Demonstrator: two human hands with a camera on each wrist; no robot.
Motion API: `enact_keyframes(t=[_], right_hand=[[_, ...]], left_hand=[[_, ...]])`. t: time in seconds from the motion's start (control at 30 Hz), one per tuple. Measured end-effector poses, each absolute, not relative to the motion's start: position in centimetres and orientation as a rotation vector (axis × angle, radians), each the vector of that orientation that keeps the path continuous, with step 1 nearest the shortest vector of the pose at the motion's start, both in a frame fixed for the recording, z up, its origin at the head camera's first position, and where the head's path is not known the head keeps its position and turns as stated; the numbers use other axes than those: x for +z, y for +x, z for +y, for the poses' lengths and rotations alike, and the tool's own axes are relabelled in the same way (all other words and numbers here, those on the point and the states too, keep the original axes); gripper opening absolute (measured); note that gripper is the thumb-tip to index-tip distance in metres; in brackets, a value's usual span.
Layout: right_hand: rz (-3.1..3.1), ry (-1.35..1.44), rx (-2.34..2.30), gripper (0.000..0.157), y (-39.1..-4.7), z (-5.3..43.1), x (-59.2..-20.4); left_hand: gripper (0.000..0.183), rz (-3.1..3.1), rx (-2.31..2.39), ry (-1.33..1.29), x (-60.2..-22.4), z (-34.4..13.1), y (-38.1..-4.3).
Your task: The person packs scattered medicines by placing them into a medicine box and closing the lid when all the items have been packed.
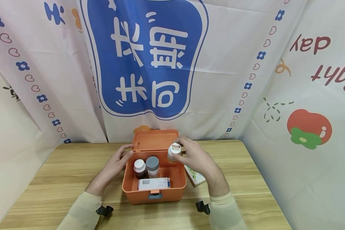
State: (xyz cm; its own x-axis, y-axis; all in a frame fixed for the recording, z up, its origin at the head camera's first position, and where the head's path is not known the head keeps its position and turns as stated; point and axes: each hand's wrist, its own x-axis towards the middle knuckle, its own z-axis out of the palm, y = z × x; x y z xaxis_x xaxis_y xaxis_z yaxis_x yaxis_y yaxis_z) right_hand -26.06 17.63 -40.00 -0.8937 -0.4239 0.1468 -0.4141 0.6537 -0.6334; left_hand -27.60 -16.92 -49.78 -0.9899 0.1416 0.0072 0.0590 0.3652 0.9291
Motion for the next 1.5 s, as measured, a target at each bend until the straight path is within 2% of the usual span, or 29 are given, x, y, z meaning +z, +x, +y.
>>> enact_keyframes(t=[0.53, 0.87, 1.5], right_hand=[[2.884, -0.903, -0.96, 0.04, -26.6, 16.1, -42.0], [2.892, -0.874, -0.864, 0.042, -26.7, 15.2, -43.0], [2.936, -0.99, -0.672, 0.036, -26.4, 13.2, -44.2]], left_hand=[[0.046, 2.537, 1.724, 0.193, -50.2, -17.0, -28.0], [0.045, 2.522, 1.729, 0.179, -50.2, -16.9, -27.9], [0.046, 2.528, 1.722, 0.183, -50.2, -17.0, -27.9]])
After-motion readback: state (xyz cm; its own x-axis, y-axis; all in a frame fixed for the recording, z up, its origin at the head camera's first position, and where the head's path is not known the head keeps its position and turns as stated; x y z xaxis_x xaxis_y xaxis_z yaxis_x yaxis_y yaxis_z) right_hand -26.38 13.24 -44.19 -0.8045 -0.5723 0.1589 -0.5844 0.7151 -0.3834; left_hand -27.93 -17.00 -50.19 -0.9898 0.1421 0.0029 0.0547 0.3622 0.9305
